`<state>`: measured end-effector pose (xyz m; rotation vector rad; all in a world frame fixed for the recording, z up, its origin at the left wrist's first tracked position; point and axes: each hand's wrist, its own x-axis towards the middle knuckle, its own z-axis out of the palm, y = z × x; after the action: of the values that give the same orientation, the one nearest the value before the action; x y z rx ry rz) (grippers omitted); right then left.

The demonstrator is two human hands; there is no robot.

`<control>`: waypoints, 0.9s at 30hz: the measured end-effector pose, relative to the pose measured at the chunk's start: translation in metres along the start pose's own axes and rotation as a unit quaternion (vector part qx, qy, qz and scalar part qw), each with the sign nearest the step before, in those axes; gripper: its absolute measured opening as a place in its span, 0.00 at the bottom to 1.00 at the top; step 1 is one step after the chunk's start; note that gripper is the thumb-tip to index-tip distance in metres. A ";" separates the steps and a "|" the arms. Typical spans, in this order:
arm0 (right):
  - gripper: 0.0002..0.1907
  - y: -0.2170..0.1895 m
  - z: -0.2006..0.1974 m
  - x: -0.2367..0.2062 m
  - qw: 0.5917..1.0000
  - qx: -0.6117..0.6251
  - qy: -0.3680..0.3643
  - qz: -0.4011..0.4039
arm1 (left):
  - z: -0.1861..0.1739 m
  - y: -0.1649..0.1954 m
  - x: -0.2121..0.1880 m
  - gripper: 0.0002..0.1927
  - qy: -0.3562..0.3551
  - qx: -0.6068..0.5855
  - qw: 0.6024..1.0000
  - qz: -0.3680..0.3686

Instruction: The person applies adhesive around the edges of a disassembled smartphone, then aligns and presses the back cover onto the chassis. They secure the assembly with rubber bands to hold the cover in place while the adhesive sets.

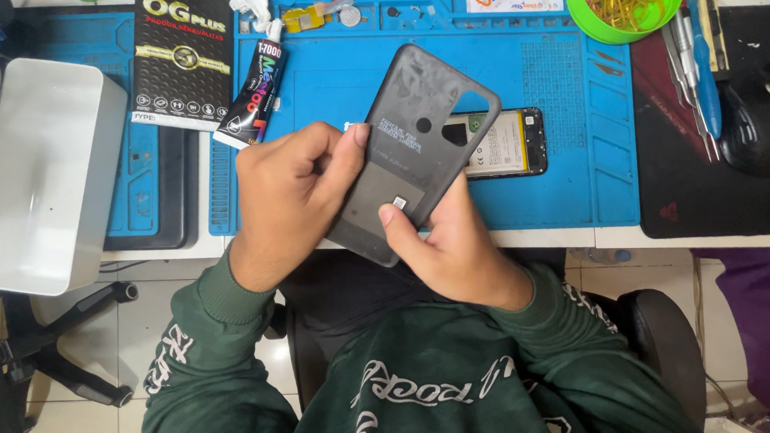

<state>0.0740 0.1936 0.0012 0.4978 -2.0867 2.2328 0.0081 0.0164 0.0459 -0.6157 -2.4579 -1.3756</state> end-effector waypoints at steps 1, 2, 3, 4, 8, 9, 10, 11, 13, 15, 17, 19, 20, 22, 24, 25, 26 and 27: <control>0.34 0.000 0.000 0.000 1.000 -0.008 -0.010 -0.013 | 0.000 0.000 0.000 0.11 -0.002 0.008 1.000 0.007; 0.33 -0.001 0.000 0.000 1.000 0.009 -0.002 -0.001 | -0.001 0.001 -0.001 0.11 -0.005 0.016 1.000 0.015; 0.33 -0.001 0.000 0.000 1.000 0.026 0.005 0.012 | -0.002 0.002 -0.002 0.10 -0.006 0.024 0.999 0.024; 0.32 -0.001 -0.001 0.001 0.999 0.043 0.012 0.025 | -0.002 0.003 -0.003 0.10 -0.005 0.026 0.999 0.031; 0.33 -0.001 -0.004 0.002 0.997 0.064 0.038 0.012 | -0.004 0.011 -0.008 0.05 -0.016 -0.006 0.998 0.052; 0.32 -0.001 -0.004 0.002 0.996 0.068 0.050 0.007 | -0.005 0.013 -0.009 0.04 -0.024 -0.023 0.998 0.053; 0.31 -0.002 -0.004 0.002 0.995 0.073 0.063 0.002 | -0.005 0.015 -0.010 0.04 -0.032 -0.029 0.998 0.052; 0.32 -0.002 -0.005 0.003 0.994 0.078 0.072 -0.007 | -0.005 0.017 -0.010 0.06 -0.039 -0.035 0.997 0.053; 0.34 -0.003 -0.009 0.004 0.992 0.087 0.088 -0.023 | -0.006 0.020 -0.011 0.12 -0.058 -0.051 0.995 0.062; 0.33 -0.003 -0.013 0.006 0.988 0.096 0.111 -0.044 | -0.008 0.023 -0.012 0.19 -0.078 -0.070 0.991 0.080; 0.32 -0.005 -0.019 0.008 0.986 0.096 0.127 -0.052 | -0.009 0.023 -0.013 0.23 -0.092 -0.100 0.988 0.069; 0.32 -0.007 -0.024 0.008 0.987 0.085 0.128 -0.048 | -0.008 0.023 -0.013 0.24 -0.094 -0.109 0.987 0.072; 0.32 -0.008 -0.025 0.007 0.988 0.078 0.128 -0.046 | -0.007 0.021 -0.013 0.24 -0.091 -0.103 0.987 0.081; 0.33 -0.010 -0.024 0.004 0.990 0.054 0.123 -0.045 | -0.004 0.019 -0.014 0.22 -0.086 -0.106 0.988 0.077; 0.35 -0.012 -0.018 0.000 0.995 0.044 0.089 -0.022 | -0.001 0.017 -0.015 0.19 -0.079 -0.121 0.988 0.049; 0.36 -0.013 -0.014 -0.002 0.997 0.040 0.070 -0.010 | 0.000 0.016 -0.015 0.17 -0.064 -0.098 0.993 0.032; 0.36 -0.013 -0.007 -0.006 0.998 0.036 0.045 0.002 | 0.000 0.015 -0.015 0.16 -0.049 -0.076 0.996 0.015; 0.36 -0.014 0.000 -0.008 0.999 0.031 0.021 0.014 | 0.000 0.015 -0.014 0.14 -0.035 -0.053 0.998 -0.002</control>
<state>0.0849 0.1967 0.0123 0.4245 -2.0231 2.3089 0.0270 0.0197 0.0512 -0.6963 -2.4531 -1.5193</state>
